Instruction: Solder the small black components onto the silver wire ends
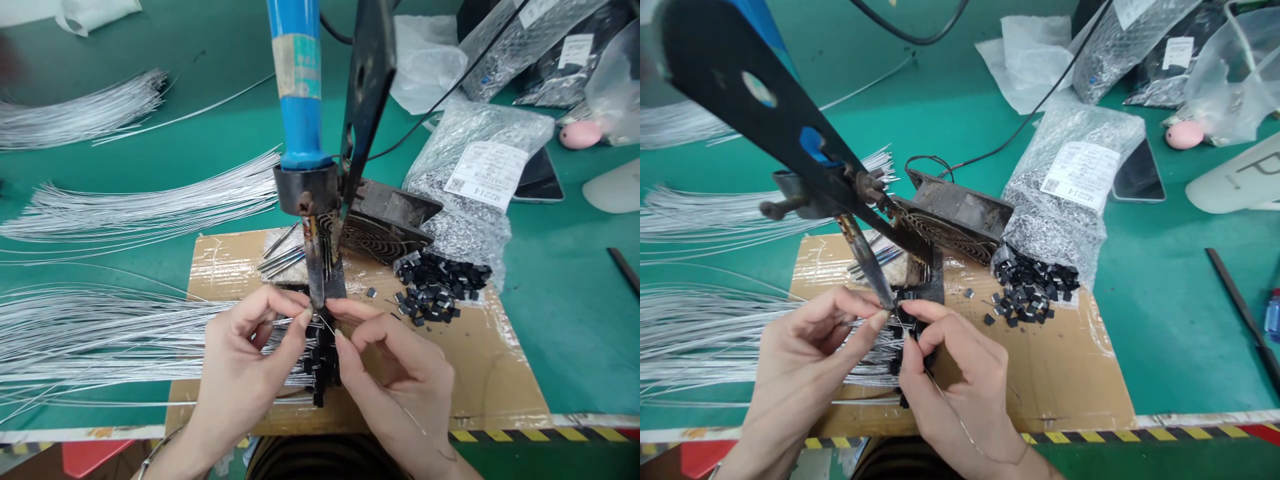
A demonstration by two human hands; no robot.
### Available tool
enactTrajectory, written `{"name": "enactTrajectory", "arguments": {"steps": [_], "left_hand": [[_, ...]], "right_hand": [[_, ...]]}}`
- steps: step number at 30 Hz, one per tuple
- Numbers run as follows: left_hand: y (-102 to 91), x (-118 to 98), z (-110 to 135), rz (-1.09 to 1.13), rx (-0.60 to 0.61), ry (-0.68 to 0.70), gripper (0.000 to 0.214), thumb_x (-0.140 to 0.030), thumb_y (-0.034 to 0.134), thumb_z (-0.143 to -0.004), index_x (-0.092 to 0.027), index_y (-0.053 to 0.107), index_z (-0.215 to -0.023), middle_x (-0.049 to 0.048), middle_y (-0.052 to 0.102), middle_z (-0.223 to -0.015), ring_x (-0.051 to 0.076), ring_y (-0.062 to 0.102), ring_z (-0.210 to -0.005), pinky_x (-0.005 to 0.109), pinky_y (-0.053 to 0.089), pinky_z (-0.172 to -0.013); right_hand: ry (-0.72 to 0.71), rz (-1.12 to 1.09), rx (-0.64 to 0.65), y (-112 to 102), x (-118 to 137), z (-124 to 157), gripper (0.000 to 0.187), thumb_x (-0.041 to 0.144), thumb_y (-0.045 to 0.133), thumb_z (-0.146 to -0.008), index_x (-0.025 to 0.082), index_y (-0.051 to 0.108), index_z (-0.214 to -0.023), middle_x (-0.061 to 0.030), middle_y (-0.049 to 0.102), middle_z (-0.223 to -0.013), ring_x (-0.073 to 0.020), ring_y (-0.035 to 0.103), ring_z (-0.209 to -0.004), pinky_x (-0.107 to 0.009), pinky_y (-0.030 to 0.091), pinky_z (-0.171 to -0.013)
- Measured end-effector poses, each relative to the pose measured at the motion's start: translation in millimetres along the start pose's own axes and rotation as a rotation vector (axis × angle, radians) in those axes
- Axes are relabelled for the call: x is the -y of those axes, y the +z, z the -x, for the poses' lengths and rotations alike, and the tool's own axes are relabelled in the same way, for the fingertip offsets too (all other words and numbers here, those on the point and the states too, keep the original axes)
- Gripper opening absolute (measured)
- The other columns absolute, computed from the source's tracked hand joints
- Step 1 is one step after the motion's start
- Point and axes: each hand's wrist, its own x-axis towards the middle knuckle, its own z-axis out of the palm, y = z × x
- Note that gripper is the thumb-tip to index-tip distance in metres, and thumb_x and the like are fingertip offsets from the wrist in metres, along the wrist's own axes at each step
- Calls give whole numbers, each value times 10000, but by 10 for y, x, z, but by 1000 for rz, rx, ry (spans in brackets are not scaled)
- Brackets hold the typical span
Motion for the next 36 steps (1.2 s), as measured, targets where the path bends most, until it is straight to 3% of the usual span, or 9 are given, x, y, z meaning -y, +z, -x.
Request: {"name": "enactTrajectory", "arguments": {"steps": [11,20,36], "left_hand": [[13,-34,-28,-17,-11,-16,156,-113,779,-861,-227,734,-765,-21,725,-791,117,711,-739,160,561,-688],[-20,-9,17,-42,-4,-4,153,-116,759,-895,-229,722,-798,-35,740,-845,84,706,-766,130,519,-684],[-12,1,13,-39,-7,10,172,-103,753,-897,-246,735,-803,-52,742,-848,69,720,-788,97,521,-698]], "right_hand": [[-62,74,-24,5,23,-28,205,58,713,-885,224,626,-804,-57,810,-1178,-197,800,-999,-281,617,-909],[-97,99,-30,20,15,-15,216,38,723,-874,223,626,-820,-17,808,-1180,-138,793,-962,-218,598,-917],[-144,114,-59,45,-12,-35,215,27,727,-868,215,633,-823,-11,811,-1169,-123,793,-977,-193,583,-928]]}}
